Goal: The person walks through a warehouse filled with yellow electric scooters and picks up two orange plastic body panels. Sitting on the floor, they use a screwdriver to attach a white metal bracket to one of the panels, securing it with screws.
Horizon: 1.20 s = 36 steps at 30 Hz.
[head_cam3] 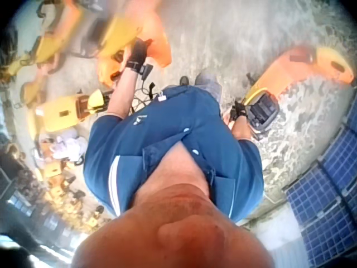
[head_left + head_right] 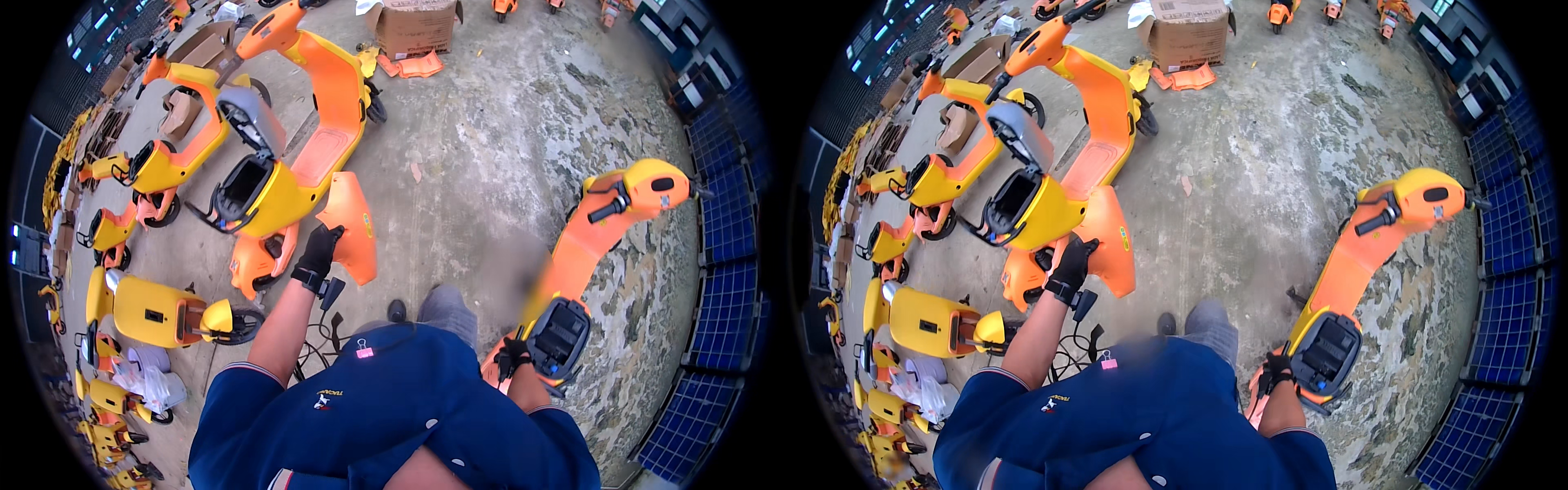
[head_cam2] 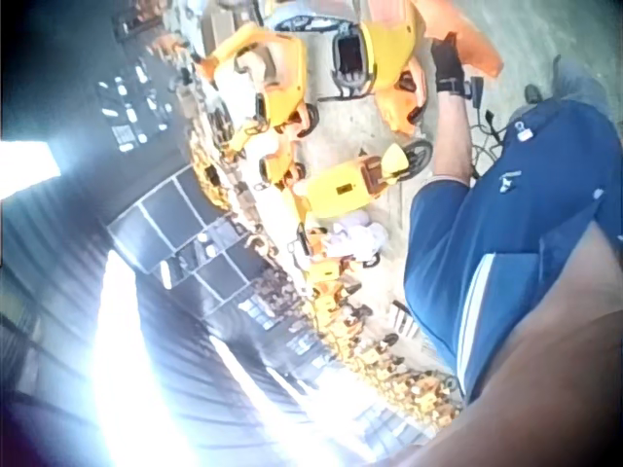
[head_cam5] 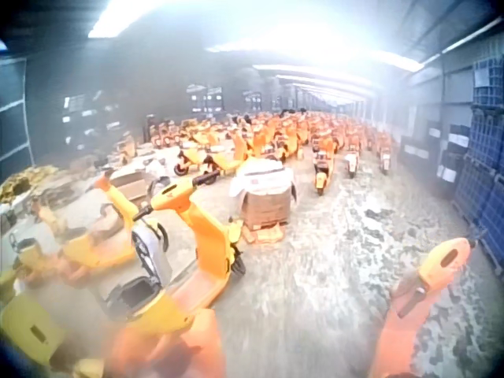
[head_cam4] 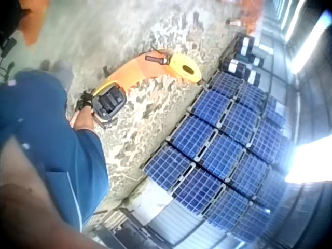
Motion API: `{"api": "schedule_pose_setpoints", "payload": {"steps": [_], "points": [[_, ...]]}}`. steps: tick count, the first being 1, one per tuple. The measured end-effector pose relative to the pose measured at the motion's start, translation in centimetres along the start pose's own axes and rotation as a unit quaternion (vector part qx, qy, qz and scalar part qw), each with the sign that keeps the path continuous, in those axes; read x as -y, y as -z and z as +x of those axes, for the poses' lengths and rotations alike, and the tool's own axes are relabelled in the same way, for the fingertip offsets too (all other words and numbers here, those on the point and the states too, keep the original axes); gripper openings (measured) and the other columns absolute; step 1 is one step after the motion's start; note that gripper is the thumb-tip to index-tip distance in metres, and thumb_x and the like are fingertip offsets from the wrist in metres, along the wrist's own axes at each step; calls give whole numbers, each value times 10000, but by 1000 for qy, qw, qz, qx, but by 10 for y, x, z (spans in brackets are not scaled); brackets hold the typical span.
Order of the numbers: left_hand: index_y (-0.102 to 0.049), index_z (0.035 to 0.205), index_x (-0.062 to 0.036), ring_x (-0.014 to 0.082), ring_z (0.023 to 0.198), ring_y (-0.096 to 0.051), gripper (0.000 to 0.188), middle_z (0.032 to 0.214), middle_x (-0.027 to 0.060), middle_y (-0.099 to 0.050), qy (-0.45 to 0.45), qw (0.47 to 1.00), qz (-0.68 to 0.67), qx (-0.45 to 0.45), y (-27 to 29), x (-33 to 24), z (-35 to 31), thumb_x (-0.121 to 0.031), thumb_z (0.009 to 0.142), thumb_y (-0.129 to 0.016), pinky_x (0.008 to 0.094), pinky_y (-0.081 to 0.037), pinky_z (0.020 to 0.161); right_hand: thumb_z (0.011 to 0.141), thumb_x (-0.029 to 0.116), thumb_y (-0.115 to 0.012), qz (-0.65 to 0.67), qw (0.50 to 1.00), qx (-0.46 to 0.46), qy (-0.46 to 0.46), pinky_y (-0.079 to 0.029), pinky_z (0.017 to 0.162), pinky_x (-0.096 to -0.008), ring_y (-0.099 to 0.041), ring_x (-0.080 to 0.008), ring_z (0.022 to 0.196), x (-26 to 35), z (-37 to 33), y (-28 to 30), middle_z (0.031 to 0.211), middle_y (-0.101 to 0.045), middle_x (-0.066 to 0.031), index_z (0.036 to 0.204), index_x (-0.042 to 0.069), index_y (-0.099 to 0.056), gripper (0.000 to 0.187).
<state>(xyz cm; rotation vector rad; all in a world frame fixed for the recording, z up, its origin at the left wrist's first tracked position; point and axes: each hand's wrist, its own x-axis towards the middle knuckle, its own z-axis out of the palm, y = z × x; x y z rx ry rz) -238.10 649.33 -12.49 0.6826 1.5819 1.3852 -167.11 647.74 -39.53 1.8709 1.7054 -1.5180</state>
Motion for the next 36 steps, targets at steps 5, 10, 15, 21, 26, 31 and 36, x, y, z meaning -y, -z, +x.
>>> {"api": "schedule_pose_setpoints", "payload": {"steps": [5,10,15,21,26,31,36], "points": [[-636,1118,41,154,878,-641,262,1014,73,-691,-71,971,228,-23,-16,-30,124,-157,947,-628,330,-518,792,983,400,-464,223,943,39,-243,-538,694,-407,-717,-278,814,101,91,13,948,-741,-151,1058,42,-686,427],[-645,1072,38,150,866,-641,248,973,81,-688,33,997,0,-72,-75,-11,273,-170,936,-646,323,-512,759,1013,416,-388,-390,912,-15,128,-529,784,-455,-690,-342,884,132,276,197,1012,-726,-156,1087,97,-681,439],[-646,1048,32,139,864,-628,221,946,75,-677,14,992,83,-91,-107,-73,372,-158,934,-647,320,-506,747,882,331,-638,-390,875,-74,277,-533,660,-446,-682,-315,757,388,438,363,853,-705,-163,1023,97,-658,273],[-644,1038,28,135,909,-628,186,985,86,-674,-9,976,196,-98,-106,-65,506,-140,972,-598,306,-513,795,936,339,-640,240,962,-37,124,-553,601,-320,-652,-158,692,653,520,471,849,-701,-83,1053,45,-644,317],[-658,1038,60,125,849,-626,266,903,91,-681,65,992,10,-105,-164,-152,630,-187,938,-647,296,-502,757,785,246,-750,-124,947,-35,293,-527,637,-419,-650,-280,715,635,638,524,806,-682,-101,1054,86,-637,332],[-649,1018,63,124,816,-608,262,879,69,-663,17,991,18,-134,-159,-148,764,-185,933,-653,298,-498,753,994,457,-412,-334,940,-34,67,-536,753,-407,-719,-257,817,568,709,574,897,-741,-146,977,80,-720,487],[-631,1026,75,127,819,-599,261,904,67,-663,41,984,-19,-172,-133,-164,834,-163,924,-660,320,-500,736,988,415,-407,-204,974,90,38,-515,688,-422,-700,-291,750,675,763,584,814,-740,-98,784,105,-708,478]]}}
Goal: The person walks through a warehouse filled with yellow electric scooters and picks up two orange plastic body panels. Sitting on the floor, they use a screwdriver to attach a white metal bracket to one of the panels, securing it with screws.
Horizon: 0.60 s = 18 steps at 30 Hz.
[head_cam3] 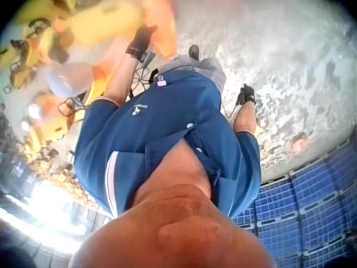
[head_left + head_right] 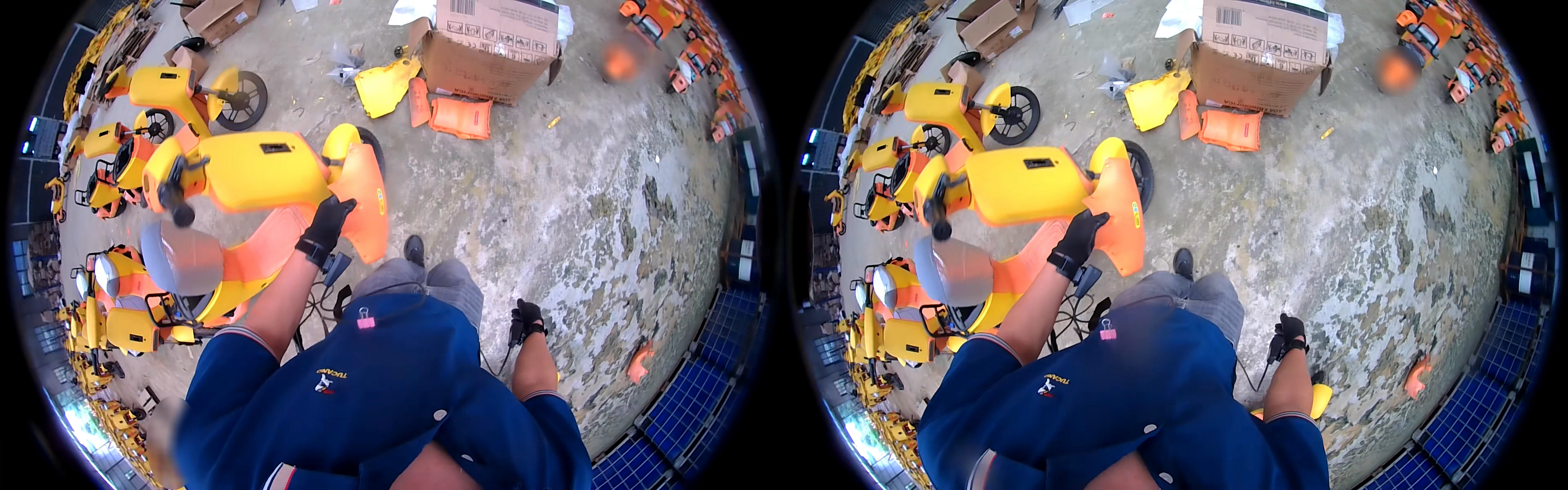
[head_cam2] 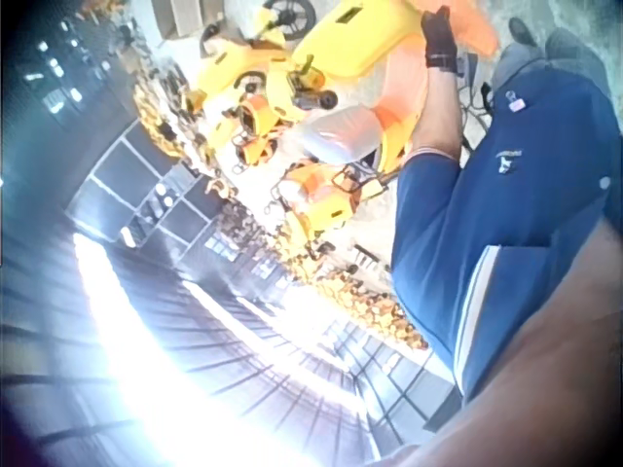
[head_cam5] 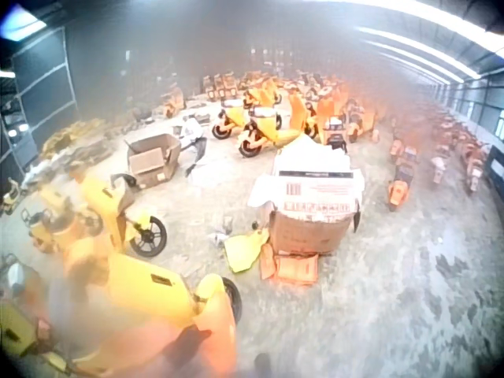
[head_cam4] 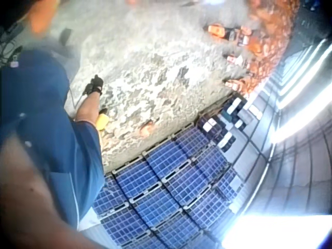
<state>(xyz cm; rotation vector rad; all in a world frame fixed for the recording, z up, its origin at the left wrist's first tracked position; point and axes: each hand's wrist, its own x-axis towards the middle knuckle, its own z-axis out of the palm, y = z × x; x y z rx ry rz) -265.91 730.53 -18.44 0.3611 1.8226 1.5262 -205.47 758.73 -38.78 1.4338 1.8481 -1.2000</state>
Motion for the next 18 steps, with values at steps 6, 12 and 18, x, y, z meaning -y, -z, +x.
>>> {"api": "schedule_pose_setpoints", "payload": {"steps": [6,12,18], "points": [[-645,1090,55,182,963,-635,256,1048,119,-683,56,996,47,-54,-23,-51,55,-160,953,-618,344,-504,869,910,354,-591,-315,875,-138,340,-480,626,-533,-652,-377,701,71,158,128,724,-680,-186,834,101,-650,271],[-643,1122,36,280,1102,-623,262,1146,170,-663,102,966,219,-95,-48,-70,102,-159,970,-556,379,-474,942,925,425,-602,133,991,8,21,-519,509,-373,-647,-211,559,222,345,214,688,-694,-123,783,-3,-700,461],[-547,1329,22,164,1105,-608,414,1238,69,-627,324,926,41,-191,-98,-62,141,-192,975,-580,316,-477,955,911,448,-624,67,996,53,-15,-530,537,-333,-641,-170,641,296,552,224,716,-657,-63,832,44,-674,414]]}}
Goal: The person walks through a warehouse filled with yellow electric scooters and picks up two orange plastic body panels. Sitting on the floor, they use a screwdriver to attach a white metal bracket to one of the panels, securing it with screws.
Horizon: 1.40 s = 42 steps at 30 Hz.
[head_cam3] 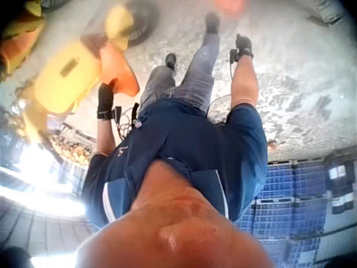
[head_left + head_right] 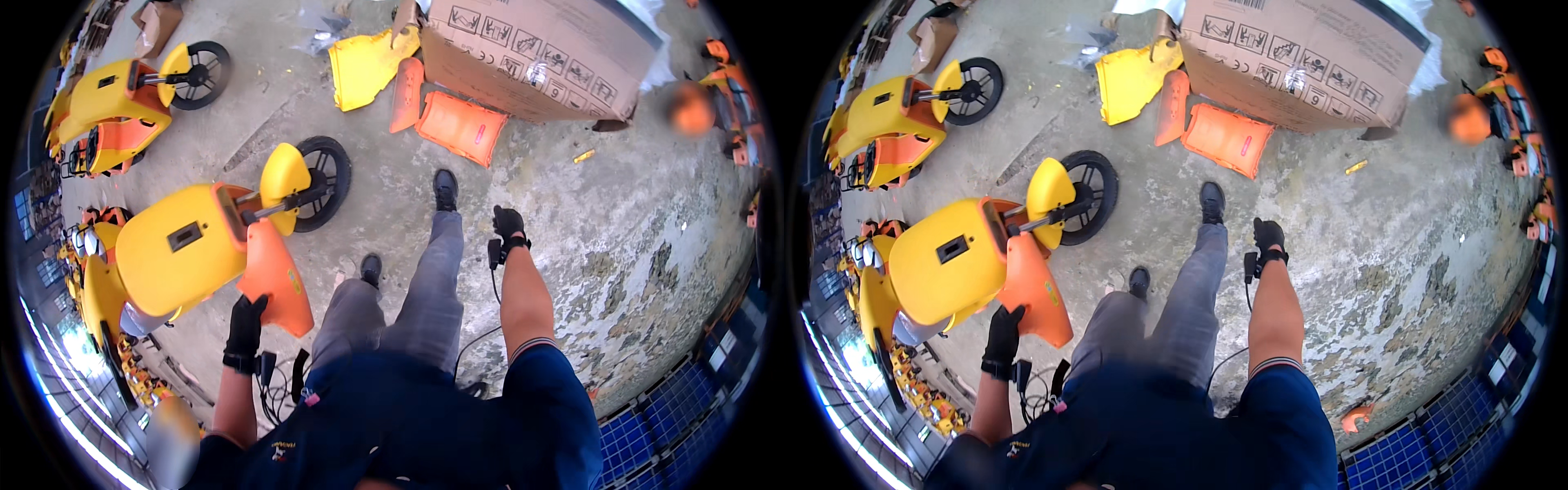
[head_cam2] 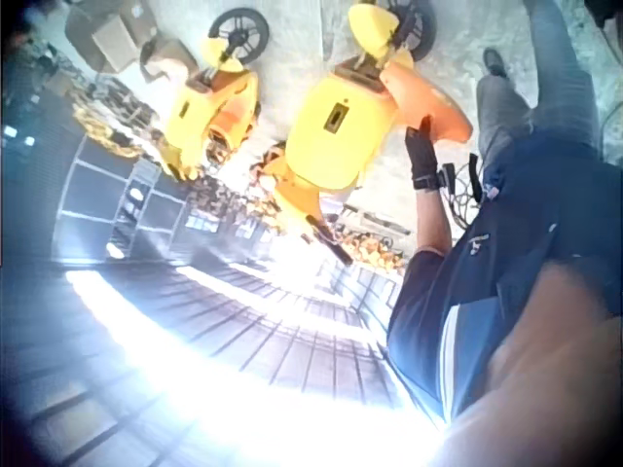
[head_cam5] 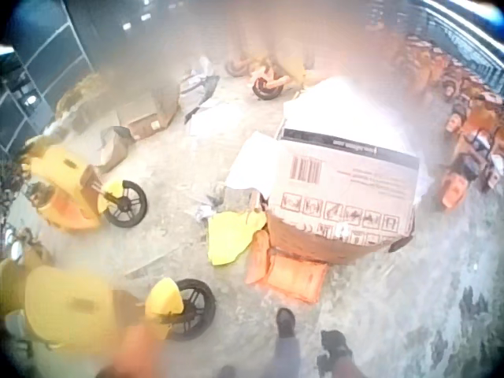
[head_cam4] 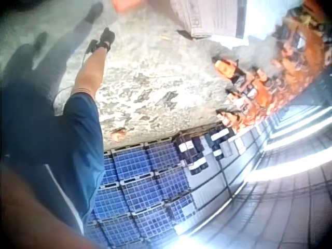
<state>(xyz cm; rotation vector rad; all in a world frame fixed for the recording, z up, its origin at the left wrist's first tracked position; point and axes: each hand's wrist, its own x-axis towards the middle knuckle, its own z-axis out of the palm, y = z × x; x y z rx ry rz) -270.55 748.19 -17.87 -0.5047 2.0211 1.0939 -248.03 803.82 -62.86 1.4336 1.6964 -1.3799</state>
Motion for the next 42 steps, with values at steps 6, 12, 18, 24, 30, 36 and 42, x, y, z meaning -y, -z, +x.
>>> {"api": "schedule_pose_setpoints", "payload": {"steps": [6,12,18,24,30,36,42], "points": [[-585,1283,3,127,1038,-621,352,1150,41,-662,87,995,22,-32,-81,-51,20,-174,980,-569,300,-491,918,919,473,-602,-152,985,-61,63,-511,529,-350,-627,-188,595,-25,151,-6,683,-641,-65,815,43,-670,447],[-597,1261,-6,121,1027,-616,329,1121,31,-673,174,980,29,-91,-129,-66,29,-169,975,-580,301,-488,908,860,572,-643,-162,983,-81,0,-465,986,-422,-607,-368,1144,41,205,-5,1185,-659,-229,1284,-49,-565,757],[-585,1281,3,109,1034,-607,331,1128,36,-679,203,973,-13,-112,-156,-60,79,-117,973,-591,290,-481,913,867,483,-683,-128,988,-74,51,-467,978,-434,-600,-372,1128,-1,321,14,1189,-646,-241,1320,-73,-517,736],[-600,1264,6,97,1040,-604,311,1138,26,-675,201,970,-32,-134,-168,-62,53,-113,977,-599,287,-483,912,902,164,-636,112,986,120,-3,-508,512,-358,-613,-188,581,82,300,-17,760,-650,-76,1111,0,-577,272],[-632,1169,20,90,959,-614,251,1037,23,-694,166,977,-5,-137,-142,-49,0,-107,955,-603,289,-493,862,871,258,-622,78,991,66,-88,-491,573,-358,-587,-190,731,92,204,3,976,-641,-79,1231,24,-586,430],[-631,1170,36,94,965,-614,260,1059,17,-693,115,965,-132,-194,-108,5,-87,-98,948,-610,283,-491,867,919,438,-540,100,967,96,-214,-376,403,-406,-492,-279,404,69,92,92,523,-499,-97,707,126,-527,377],[-650,1181,32,107,930,-632,281,1058,38,-699,48,889,-316,-329,-77,93,-186,-110,938,-633,286,-511,848,948,293,-525,-2,983,69,-169,-461,478,-421,-583,-292,520,159,-93,97,652,-579,-127,818,64,-574,268]]}}
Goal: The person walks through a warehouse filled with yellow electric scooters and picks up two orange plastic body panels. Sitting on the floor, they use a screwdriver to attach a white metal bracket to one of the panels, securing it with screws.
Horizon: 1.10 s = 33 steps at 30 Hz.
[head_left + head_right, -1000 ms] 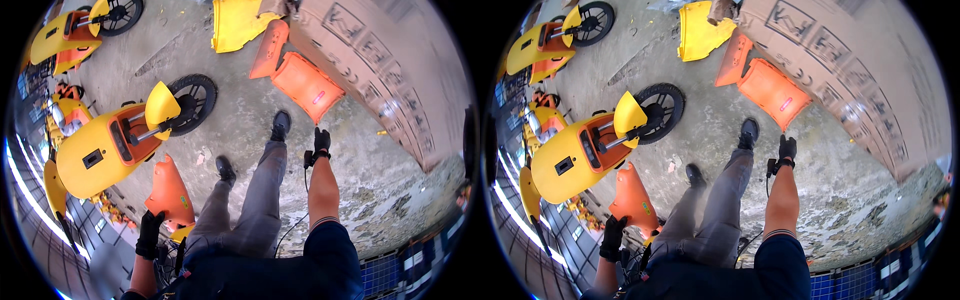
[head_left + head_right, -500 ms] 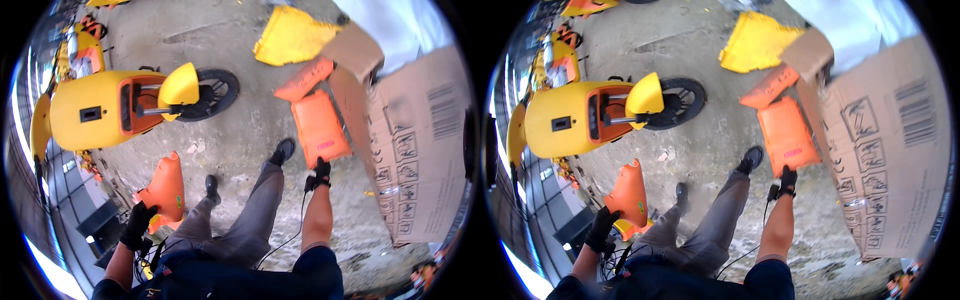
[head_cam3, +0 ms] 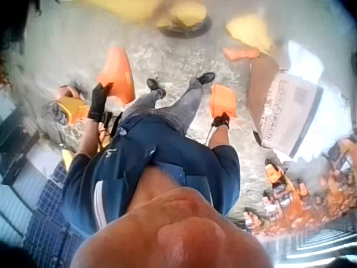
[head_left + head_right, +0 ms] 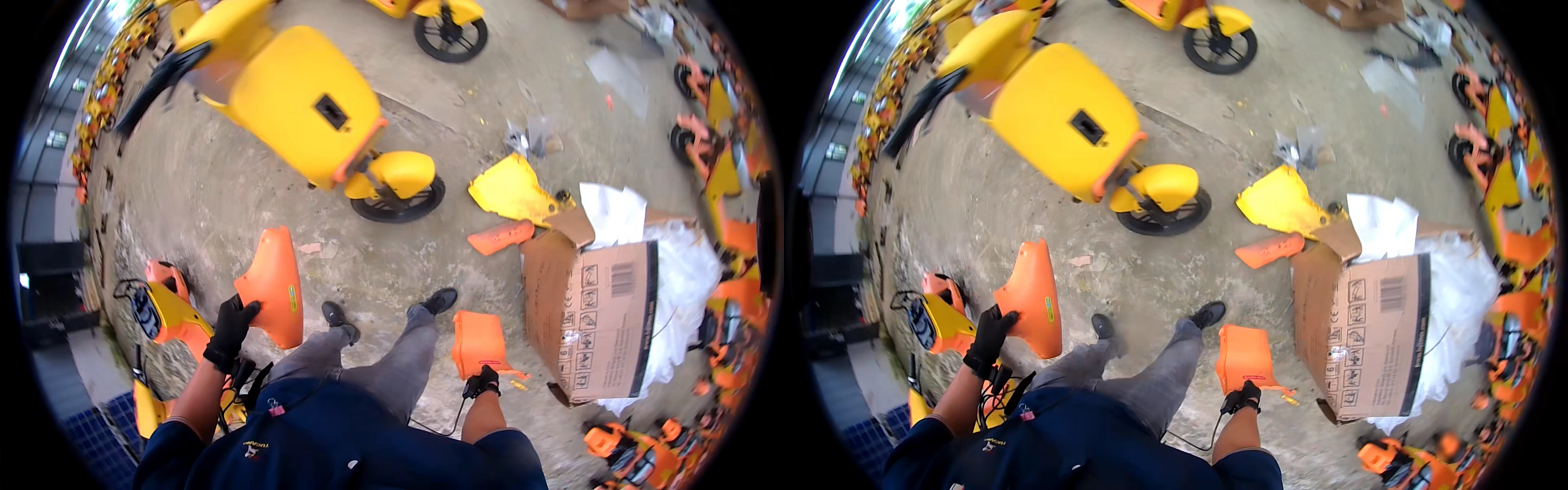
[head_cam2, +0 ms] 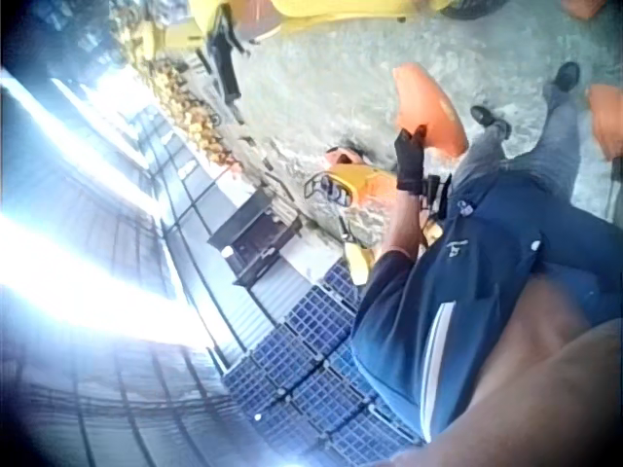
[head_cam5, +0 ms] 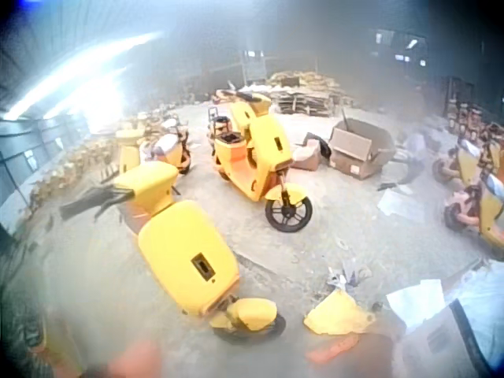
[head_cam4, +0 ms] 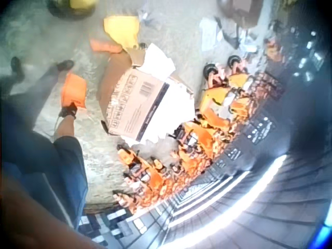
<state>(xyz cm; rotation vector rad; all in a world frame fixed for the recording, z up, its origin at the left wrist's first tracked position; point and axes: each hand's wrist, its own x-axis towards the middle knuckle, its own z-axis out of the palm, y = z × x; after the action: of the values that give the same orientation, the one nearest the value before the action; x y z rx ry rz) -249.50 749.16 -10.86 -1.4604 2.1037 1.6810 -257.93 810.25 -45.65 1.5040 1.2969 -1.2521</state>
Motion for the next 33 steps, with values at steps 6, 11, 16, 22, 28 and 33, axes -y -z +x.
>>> {"api": "schedule_pose_setpoints", "payload": {"steps": [6,11,16,22,28,33], "points": [[-665,1157,29,118,904,-636,319,1024,36,-699,-39,976,-169,-133,150,136,-17,-172,909,-681,295,-517,820,953,273,-525,-161,982,20,97,-484,511,-443,-604,-285,587,2,-146,-107,730,-610,-127,871,47,-588,249],[-656,1168,17,131,909,-648,274,1046,44,-696,-62,910,-356,-205,256,152,-37,-118,929,-652,303,-527,817,939,230,-503,-233,962,94,105,-447,504,-405,-524,-288,545,-28,-152,-187,683,-543,-95,883,85,-568,168],[-624,1224,12,157,959,-663,305,1111,70,-691,-49,851,-429,-298,329,217,-55,-115,947,-635,308,-533,857,926,189,-511,-349,915,200,27,-407,459,-355,-470,-213,481,-46,-175,-362,605,-491,-47,932,77,-628,162],[-604,1213,17,200,975,-672,288,1120,99,-681,-52,752,-567,-334,396,243,-15,-83,943,-621,341,-548,864,905,166,-514,-479,830,285,35,-427,518,-297,-490,-154,527,-50,-209,-586,607,-490,14,967,111,-679,185],[-558,1280,18,203,1056,-643,370,1184,98,-657,-105,725,-562,-384,501,221,66,-54,923,-620,349,-519,930,863,102,-582,-329,876,331,-120,-443,552,-309,-517,-133,544,-86,-286,-834,598,-501,23,710,175,-465,206],[-584,1268,15,161,1054,-628,360,1159,75,-664,-92,708,-590,-377,602,188,140,-75,923,-629,326,-512,915,901,138,-602,-564,670,448,180,-453,580,-320,-532,-150,551,-89,-325,-1007,597,-522,0,710,126,-523,207]]}}
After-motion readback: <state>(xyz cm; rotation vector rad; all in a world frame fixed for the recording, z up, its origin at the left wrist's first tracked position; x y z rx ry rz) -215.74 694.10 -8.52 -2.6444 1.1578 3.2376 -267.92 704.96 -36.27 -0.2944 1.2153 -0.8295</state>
